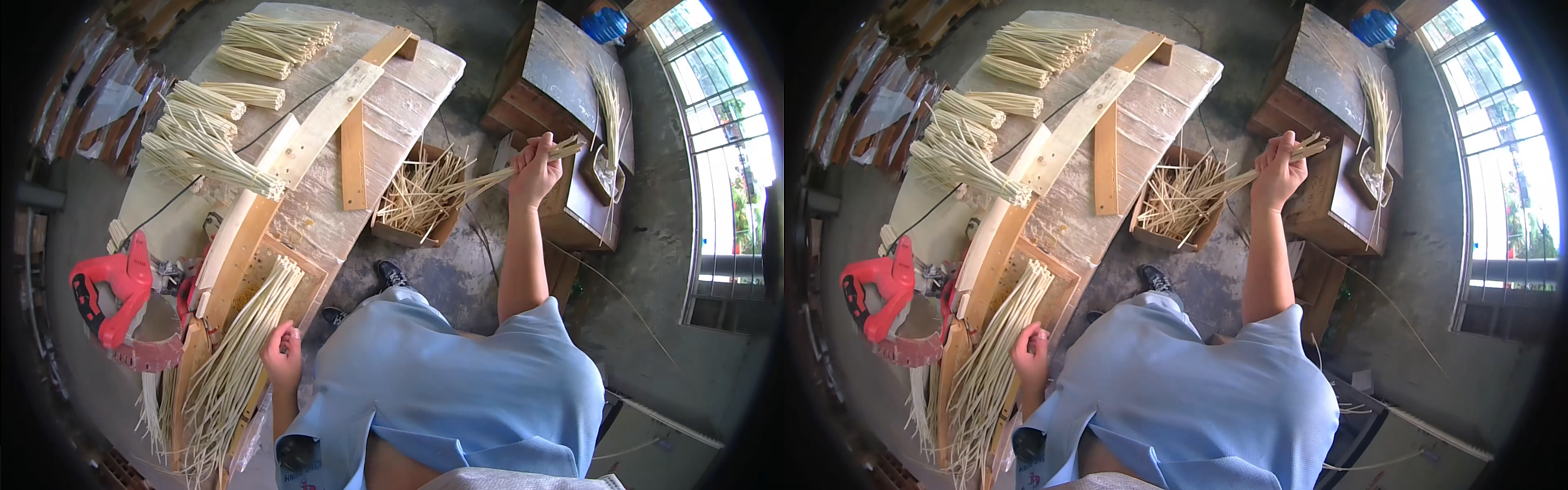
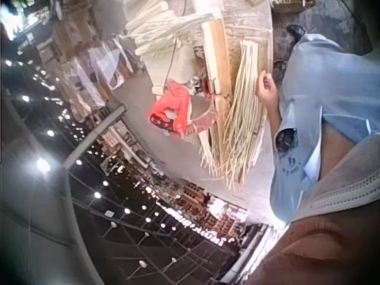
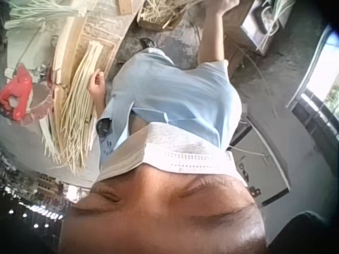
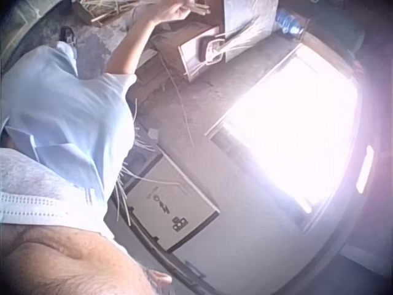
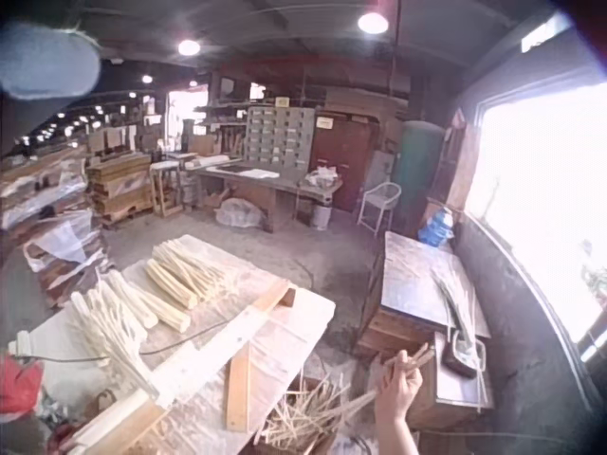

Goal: The person gathers bamboo sticks on a workbench, aligns them into bundles, and secures them with rubber bands. The person occasionally retrieves rubber bands from a cabinet and places completed bundles on the table.

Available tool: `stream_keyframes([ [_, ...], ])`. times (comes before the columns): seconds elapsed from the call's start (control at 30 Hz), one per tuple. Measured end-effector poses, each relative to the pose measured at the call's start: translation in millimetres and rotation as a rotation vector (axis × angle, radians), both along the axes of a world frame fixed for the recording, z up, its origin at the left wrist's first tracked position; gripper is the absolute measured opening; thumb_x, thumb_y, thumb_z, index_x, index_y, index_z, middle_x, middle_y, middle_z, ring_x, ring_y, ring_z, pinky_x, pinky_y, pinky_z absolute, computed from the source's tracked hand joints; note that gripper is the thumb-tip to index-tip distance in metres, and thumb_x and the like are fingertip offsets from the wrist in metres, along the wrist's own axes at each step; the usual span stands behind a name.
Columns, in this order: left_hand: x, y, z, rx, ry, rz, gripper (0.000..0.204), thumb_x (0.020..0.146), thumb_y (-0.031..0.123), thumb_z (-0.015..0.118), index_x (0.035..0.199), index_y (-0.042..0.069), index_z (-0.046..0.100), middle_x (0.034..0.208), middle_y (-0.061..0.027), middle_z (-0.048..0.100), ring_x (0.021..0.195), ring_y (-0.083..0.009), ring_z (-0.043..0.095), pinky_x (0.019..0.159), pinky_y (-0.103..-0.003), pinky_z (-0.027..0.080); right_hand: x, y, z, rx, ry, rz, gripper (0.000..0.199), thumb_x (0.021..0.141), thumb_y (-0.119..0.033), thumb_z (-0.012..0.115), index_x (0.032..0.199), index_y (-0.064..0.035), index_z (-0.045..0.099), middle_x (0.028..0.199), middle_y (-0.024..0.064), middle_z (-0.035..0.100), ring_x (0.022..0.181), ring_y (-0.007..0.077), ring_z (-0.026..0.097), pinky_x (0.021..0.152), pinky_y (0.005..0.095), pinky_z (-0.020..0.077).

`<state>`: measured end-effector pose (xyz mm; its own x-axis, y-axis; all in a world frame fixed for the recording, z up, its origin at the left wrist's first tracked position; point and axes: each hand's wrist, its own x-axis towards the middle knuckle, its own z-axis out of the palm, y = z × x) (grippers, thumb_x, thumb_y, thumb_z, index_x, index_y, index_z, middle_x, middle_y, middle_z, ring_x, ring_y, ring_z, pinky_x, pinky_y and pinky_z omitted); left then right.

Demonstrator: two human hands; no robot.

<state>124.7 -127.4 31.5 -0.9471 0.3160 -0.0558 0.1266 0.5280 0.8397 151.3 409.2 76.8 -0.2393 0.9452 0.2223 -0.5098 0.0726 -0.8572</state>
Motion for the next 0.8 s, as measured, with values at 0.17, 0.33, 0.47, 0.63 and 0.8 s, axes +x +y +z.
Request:
stream_keyframes([
  [0.17,-8,19,9,-0.043,-0.002,-0.01,0.02,0.089,0.004,0.069,0.108,-0.002,0.07,0.082,-0.0076,0.069,0.069,-0.0133,0.061,0.062,-0.026,0.049,-21,25,-122,-0.038,-0.107,-0.153,0.029,0.103,-0.029,0.06,0.087,-0.0059,0.059,0.066,-0.0009,0.049,0.055,0.0069,0.044,0.049,0.0247,0.0387],
  [0.33,-1,30,14,-0.01,-0.016,0.019,0.02,0.089,0.005,0.07,0.107,-0.002,0.07,0.083,-0.0082,0.07,0.069,-0.0124,0.061,0.063,-0.025,0.049,-19,14,-262,-0.216,-1.29,-0.396,0.08,0.085,-0.057,0.072,0.132,0.0048,0.054,0.121,0.0238,0.067,0.116,0.0402,0.062,0.1,0.0444,0.0479],
  [0.47,13,17,12,-0.057,0.054,0.152,0.02,0.088,0.007,0.072,0.107,-0.001,0.07,0.082,-0.0064,0.069,0.067,-0.0119,0.059,0.063,-0.025,0.048,1,-53,-290,-0.342,-1.411,-0.06,0.067,0.085,-0.051,0.073,0.124,0.0023,0.063,0.115,0.0226,0.07,0.108,0.0396,0.066,0.093,0.0445,0.0516],
  [0.63,5,-1,24,-0.186,0.277,0.165,0.025,0.083,0.005,0.073,0.108,0.003,0.069,0.088,-0.0077,0.068,0.076,-0.0223,0.063,0.071,-0.033,0.052,-5,-107,-302,-0.354,-1.379,0.546,0.038,0.092,-0.035,0.069,0.113,-0.0031,0.068,0.095,0.0114,0.073,0.08,0.0228,0.07,0.069,0.0375,0.0564],
  [0.8,-10,-25,21,-0.43,0.328,0.104,0.058,0.073,0.018,0.083,0.127,0.009,0.062,0.129,-0.013,0.055,0.124,-0.0343,0.049,0.106,-0.047,0.039,-50,-164,-239,-0.281,-1.17,0.962,0.028,0.096,-0.027,0.063,0.108,-0.002,0.067,0.088,0.0066,0.07,0.072,0.0172,0.067,0.059,0.0319,0.0546],
])
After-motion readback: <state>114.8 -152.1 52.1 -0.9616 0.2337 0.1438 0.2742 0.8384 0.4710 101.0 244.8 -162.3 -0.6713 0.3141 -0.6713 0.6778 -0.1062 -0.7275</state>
